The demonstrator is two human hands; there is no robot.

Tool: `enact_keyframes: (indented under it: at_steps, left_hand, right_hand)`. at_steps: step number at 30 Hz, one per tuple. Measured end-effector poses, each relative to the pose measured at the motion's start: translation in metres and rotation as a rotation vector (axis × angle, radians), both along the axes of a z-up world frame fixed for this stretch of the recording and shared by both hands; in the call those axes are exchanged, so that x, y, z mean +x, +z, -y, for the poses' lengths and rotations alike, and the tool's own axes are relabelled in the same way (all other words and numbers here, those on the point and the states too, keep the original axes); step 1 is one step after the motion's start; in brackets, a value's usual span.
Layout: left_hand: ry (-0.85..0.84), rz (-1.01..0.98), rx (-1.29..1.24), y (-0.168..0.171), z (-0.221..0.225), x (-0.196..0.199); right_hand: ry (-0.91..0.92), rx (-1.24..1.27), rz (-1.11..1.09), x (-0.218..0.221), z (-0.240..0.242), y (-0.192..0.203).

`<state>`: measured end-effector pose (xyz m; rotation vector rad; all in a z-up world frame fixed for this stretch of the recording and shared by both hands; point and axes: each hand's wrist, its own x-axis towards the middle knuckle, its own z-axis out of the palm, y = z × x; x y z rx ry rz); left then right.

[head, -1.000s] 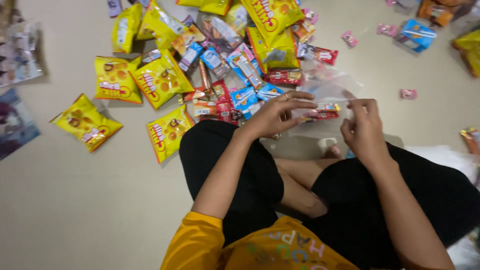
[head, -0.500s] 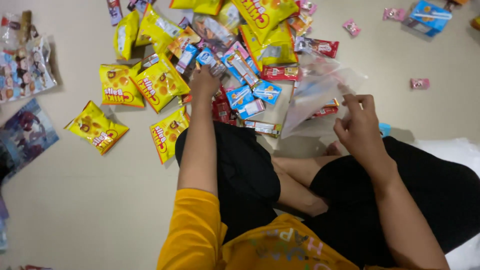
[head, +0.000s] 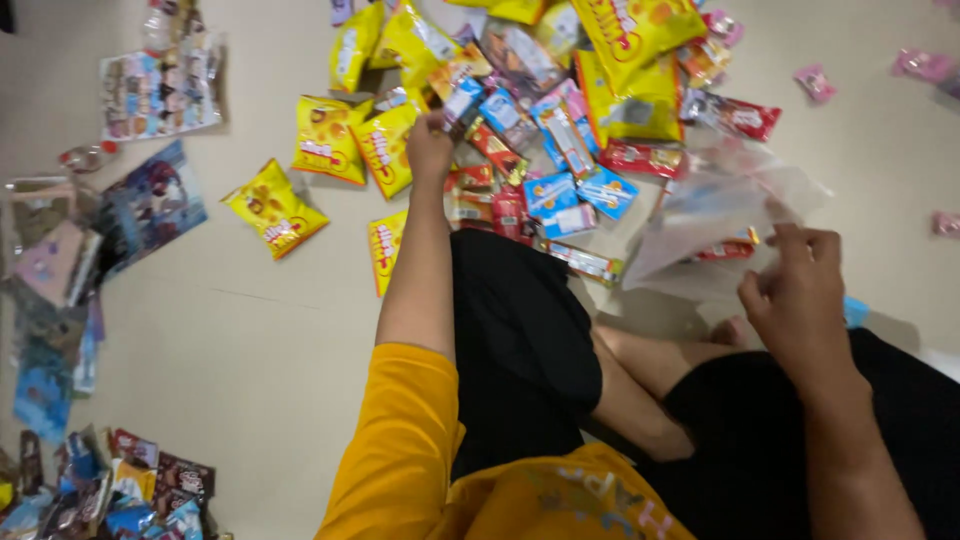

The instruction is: Bagging various snack packets from a pile on the floor into a clear plastic bag

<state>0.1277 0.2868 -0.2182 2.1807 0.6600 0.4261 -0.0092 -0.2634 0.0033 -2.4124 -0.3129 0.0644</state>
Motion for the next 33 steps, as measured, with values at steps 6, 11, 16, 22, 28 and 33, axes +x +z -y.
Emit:
enact_keyframes:
  at_steps: [6,11,16,22,28,33]
  left_hand:
    - [0.171,-0.380,0.066,0.071,0.034,-0.022]
    - [0.189,-0.813,-0.084,0.125,0.066,-0.016]
    - [0.030,-0.384,0.270,0.087,0.057,0.004]
    - [-0.142,-0.059,0.284,0.007,0.025,0.068]
    - [0.078,-0.471,0.098,0.059,0.048,0.055]
    - [0.076,-0.331,0.185,0.083,0.051,0.046]
  right_hand:
    - [0.005,0.018,-0.004,0.002,-0.005,0.009]
    - [0.002,-0.056,0.041,0.003,-0.007,0.012]
    - [0.024,-0.030,0.069,0.001,-0.007,0.010]
    - [-0.049,0.010,0.019,0.005,-0.005,-0.002]
    - [-0.087,0.051,-0.076,0.010,-0.014,0.015]
    - [-0.085,0.067,-0.068,0.008,-0.014,0.015]
